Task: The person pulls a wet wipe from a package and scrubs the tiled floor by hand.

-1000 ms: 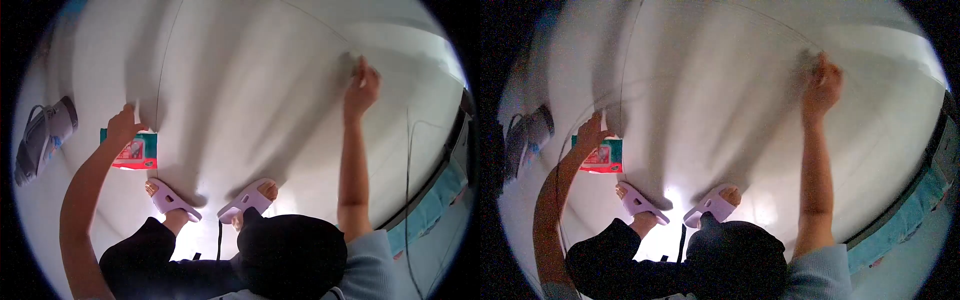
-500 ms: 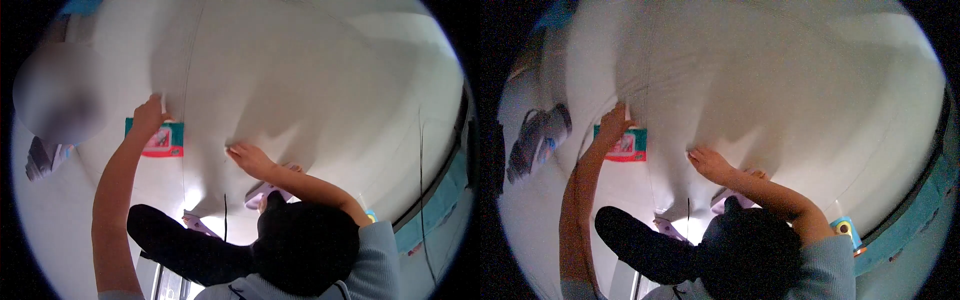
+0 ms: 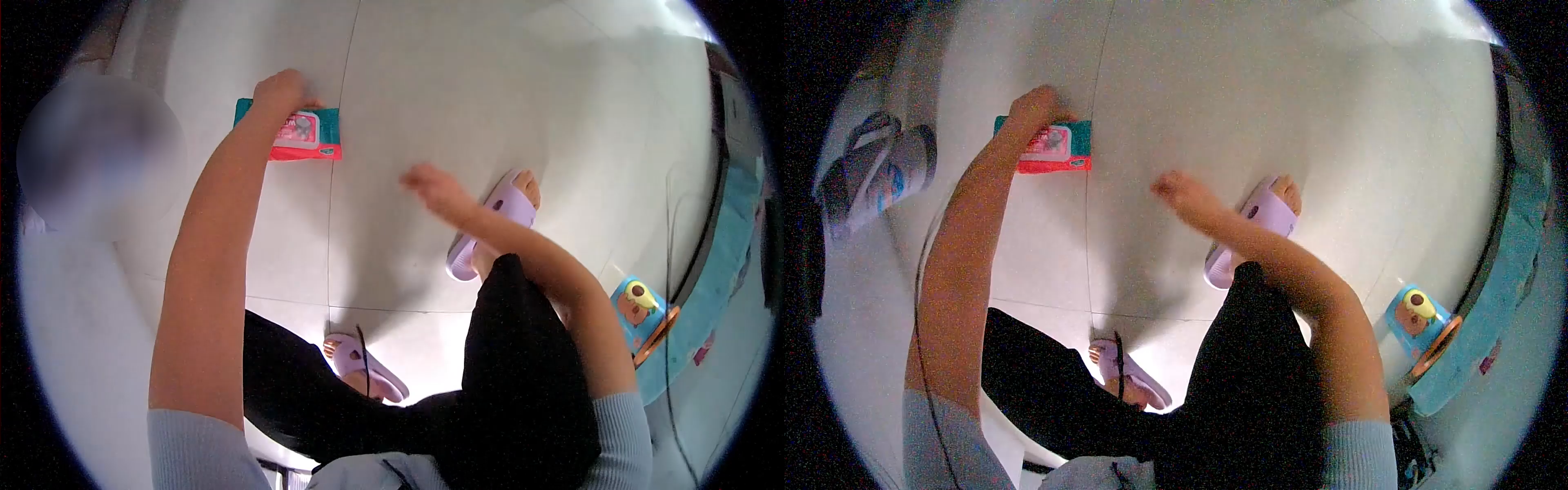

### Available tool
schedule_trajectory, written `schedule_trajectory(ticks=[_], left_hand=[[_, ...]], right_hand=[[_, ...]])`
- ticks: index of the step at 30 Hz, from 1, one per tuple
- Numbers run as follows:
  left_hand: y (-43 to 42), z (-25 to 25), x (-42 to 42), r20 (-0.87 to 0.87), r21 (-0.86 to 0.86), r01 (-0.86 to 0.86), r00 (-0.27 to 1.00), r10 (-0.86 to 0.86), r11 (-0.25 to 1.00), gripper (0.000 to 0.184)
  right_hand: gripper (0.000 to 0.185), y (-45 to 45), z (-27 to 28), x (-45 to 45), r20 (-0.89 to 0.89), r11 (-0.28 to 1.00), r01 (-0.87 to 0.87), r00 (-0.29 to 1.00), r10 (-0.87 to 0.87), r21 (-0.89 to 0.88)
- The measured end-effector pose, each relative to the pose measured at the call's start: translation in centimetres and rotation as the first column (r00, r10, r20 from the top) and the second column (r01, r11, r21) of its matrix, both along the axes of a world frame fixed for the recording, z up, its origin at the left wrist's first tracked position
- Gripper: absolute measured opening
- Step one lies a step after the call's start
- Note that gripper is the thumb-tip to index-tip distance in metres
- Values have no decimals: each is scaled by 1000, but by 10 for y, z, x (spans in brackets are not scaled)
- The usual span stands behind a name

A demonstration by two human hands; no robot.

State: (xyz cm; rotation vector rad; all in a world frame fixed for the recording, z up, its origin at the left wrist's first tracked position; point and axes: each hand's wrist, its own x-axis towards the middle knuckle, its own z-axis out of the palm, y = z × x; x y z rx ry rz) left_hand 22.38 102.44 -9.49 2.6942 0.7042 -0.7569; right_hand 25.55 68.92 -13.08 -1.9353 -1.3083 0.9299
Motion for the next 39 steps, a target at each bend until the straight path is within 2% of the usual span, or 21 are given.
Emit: schedule_trajectory(ticks=[3, 4, 6, 8, 11, 13, 14, 17, 18, 20, 23, 25, 27, 29, 31, 32, 34, 36, 37, 38, 39], left_hand=[[-3, 0, 14, -89, 103, 37, 996, -27, 994, 50], [-5, 7, 13, -119, 79, 26, 993, -16, 997, 50], [-6, 3, 13, -144, 54, 33, 989, -25, 998, 49], [0, -10, 14, -151, 7, 52, 987, -51, 999, 45], [-8, 3, 7, -120, 12, -17, 993, 18, 1000, 45], [-1, -26, -12, -15, 23, 27, 1000, -27, 999, 49], [7, -38, -14, 96, 39, 34, 995, -38, 999, 53], [-1, -24, -36, 154, -57, -64, 985, 72, 996, 62], [1, -28, -48, 145, -68, -40, 988, 50, 997, 64], [-8, -7, -81, 210, -130, 9, 977, 18, 991, 67], [-18, 23, -159, 225, -188, -47, 970, 89, 981, 70], [-24, 20, -213, 154, -339, -231, 943, 296, 912, 72], [-47, 42, -255, 60, -298, -312, 937, 344, 902, 73], [-61, 54, -292, -11, -380, -481, 857, 516, 790, 75], [-63, 51, -322, -2, -355, -490, 852, 524, 796, 76], [-65, 50, -316, -13, -329, -501, 850, 527, 800, 78], [-77, 45, -325, 2, -335, -561, 803, 596, 757, 79], [-83, 61, -306, -73, -240, -617, 781, 620, 749, 82], [-73, 55, -313, -78, -226, -613, 786, 614, 757, 82], [-56, 35, -328, -89, -220, -596, 801, 593, 772, 83], [-50, 26, -331, -96, -215, -577, 816, 571, 788, 84]], right_hand=[[22, -12, 15, 1, 68, 965, -261, 963, 261, -11], [22, -5, 44, 8, 79, 966, 139, 989, -124, -219], [22, -24, 73, 47, -343, 731, 677, 668, -660, -88], [26, -61, 102, 61, -236, 670, 738, 638, -733, -86], [23, -96, 142, -4, -231, 686, 689, 646, -727, -231], [16, -108, 163, -45, -317, 913, 347, 860, -401, -213], [17, -120, 166, -68, -692, 848, 468, 526, -494, -249], [21, -131, 208, -128, -685, 945, 6, 687, -241, -326], [20, -148, 197, -158, -802, 914, -17, 487, -346, -405], [21, -178, 161, -193, -790, 896, -243, 590, -168, -372], [18, -195, 115, -185, -634, 852, 171, 600, -488, -494], [19, -213, 80, -176, -455, 681, 597, 510, -730, -424], [17, -260, 28, -144, -316, 466, 883, 426, -848, -59], [17, -292, 44, -86, 279, 327, 920, 263, -923, 217], [21, -369, 18, -37, 251, -103, 922, -207, -946, 373], [21, -395, 3, -22, 261, -116, 929, -216, -941, 352], [21, -413, -3, -25, -16, -510, 847, -514, -858, 152], [19, -382, -5, -43, 406, -181, 947, -281, -870, 266], [16, -347, -11, -55, 19, -182, 950, -193, -981, 254], [15, -288, 16, -71, 517, 273, 912, 82, -852, 305], [15, -249, 20, -85, 577, 496, 817, 263, -774, 293]])
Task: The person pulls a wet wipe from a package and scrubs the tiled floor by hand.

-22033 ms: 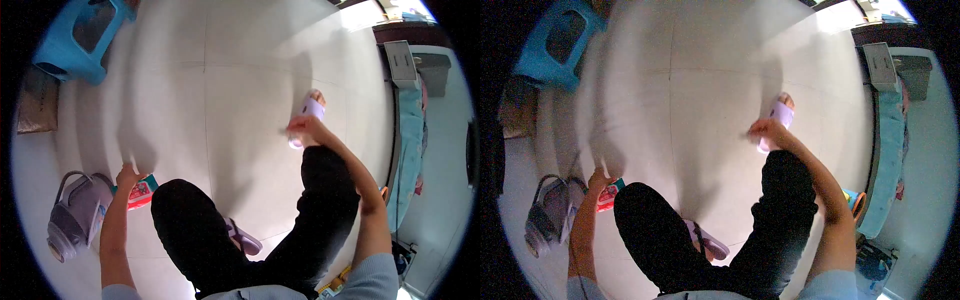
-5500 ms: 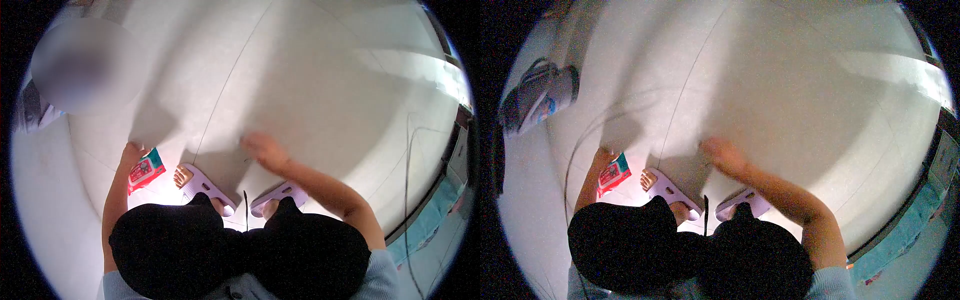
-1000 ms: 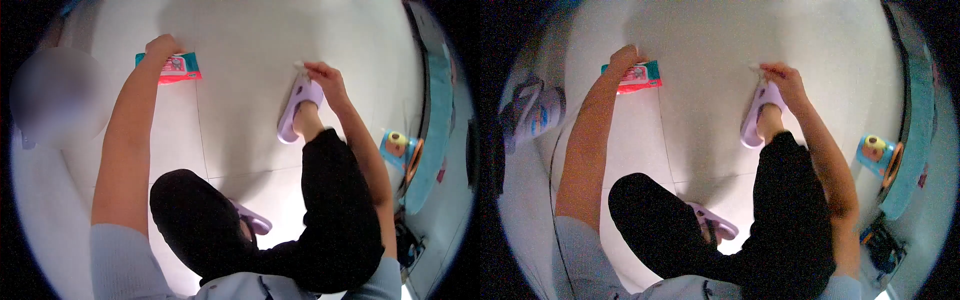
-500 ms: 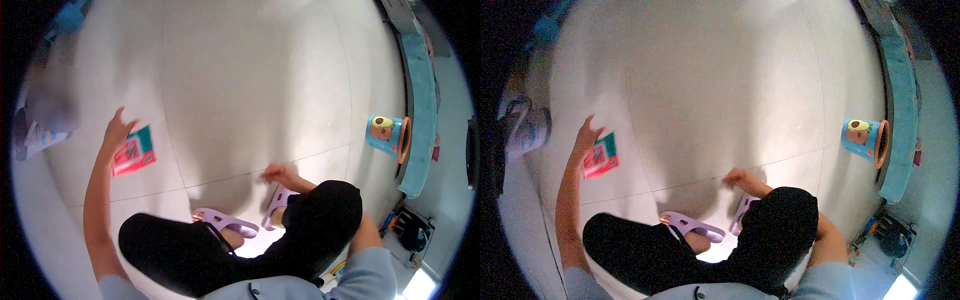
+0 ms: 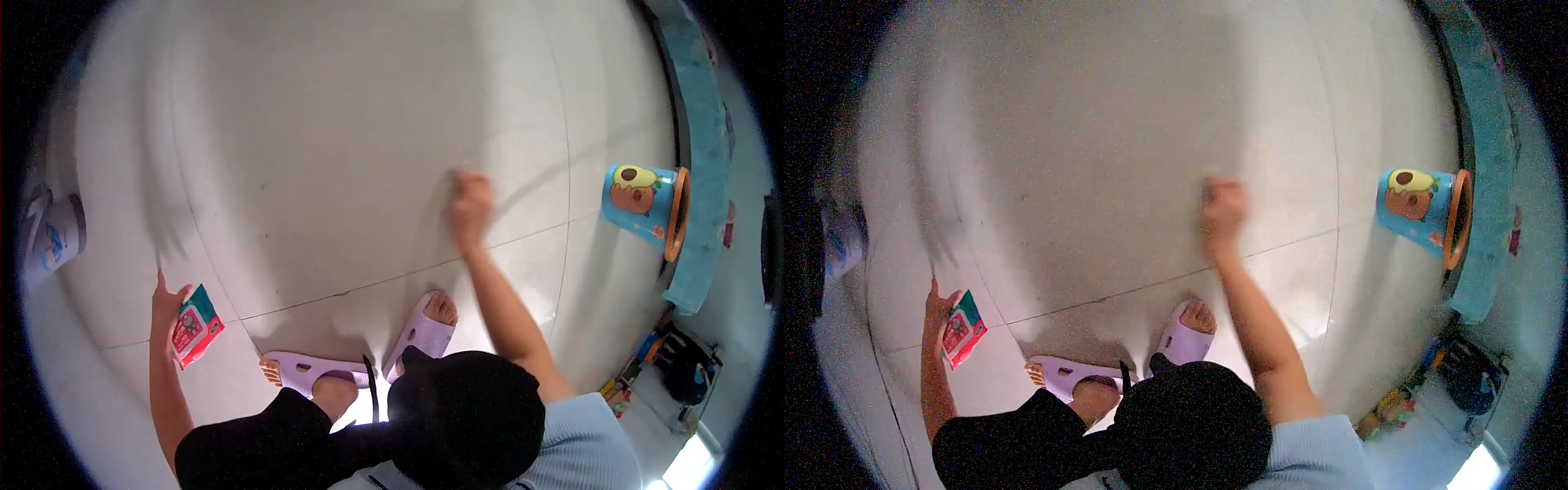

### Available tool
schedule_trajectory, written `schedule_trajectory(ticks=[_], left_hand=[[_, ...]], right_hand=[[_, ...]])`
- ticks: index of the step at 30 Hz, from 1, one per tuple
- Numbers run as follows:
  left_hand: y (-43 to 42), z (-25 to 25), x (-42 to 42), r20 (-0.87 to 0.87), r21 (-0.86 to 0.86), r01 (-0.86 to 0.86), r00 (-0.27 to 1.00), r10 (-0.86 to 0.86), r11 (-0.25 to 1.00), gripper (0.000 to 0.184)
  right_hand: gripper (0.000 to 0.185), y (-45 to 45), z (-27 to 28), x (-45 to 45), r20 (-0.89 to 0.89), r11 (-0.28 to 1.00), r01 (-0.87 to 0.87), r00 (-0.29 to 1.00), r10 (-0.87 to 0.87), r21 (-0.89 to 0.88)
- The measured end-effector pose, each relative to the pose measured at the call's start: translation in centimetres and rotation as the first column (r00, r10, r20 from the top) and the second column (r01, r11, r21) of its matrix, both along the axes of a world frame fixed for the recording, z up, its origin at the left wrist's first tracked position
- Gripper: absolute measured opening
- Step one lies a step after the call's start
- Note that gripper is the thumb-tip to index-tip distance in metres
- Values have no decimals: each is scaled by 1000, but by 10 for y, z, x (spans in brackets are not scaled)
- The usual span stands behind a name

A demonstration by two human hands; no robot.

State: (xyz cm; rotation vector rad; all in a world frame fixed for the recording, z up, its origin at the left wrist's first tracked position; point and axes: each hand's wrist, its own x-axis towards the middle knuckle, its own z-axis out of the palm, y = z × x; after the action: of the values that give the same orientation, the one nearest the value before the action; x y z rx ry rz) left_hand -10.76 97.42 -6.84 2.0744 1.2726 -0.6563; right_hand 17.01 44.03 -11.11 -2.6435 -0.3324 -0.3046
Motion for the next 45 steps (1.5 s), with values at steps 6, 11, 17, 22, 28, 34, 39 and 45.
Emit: schedule_trajectory(ticks=[6, 11, 17, 22, 28, 34, 39, 45], left_hand=[[-22, 37, 43, -187, 81, 315, 937, -296, 946, 90], [-29, 44, 57, -460, 104, 528, 777, -431, 843, 101], [-17, 32, 45, -463, 117, 537, 773, -433, 835, 104], [-28, 38, 52, -486, 113, 578, 742, -462, 808, 105], [-30, 40, 49, -416, 131, 534, 795, -442, 836, 111], [-33, 41, 52, -450, 136, 517, 792, -412, 845, 110], [-35, 43, 54, -431, 98, 545, 778, -458, 833, 109], [-17, 22, 32, -306, 95, 548, 811, -499, 831, 108]], right_hand=[[11, 90, 24, -36, 17, 866, -336, 935, 355, 370], [17, -46, 20, 61, -32, 889, 349, 934, -356, 297], [11, 49, 9, 5, 22, 996, -45, 999, 43, 79], [15, 117, 10, -59, -137, 750, -488, 791, 596, 446], [17, 53, 18, 133, 9, 921, 147, 987, -161, 361], [11, 110, 2, 196, 118, 966, 26, 991, -59, 259], [15, 210, -2, 55, -188, 857, -285, 900, 393, 429], [13, 188, 17, 64, -9, 781, -471, 854, 520, 409]])
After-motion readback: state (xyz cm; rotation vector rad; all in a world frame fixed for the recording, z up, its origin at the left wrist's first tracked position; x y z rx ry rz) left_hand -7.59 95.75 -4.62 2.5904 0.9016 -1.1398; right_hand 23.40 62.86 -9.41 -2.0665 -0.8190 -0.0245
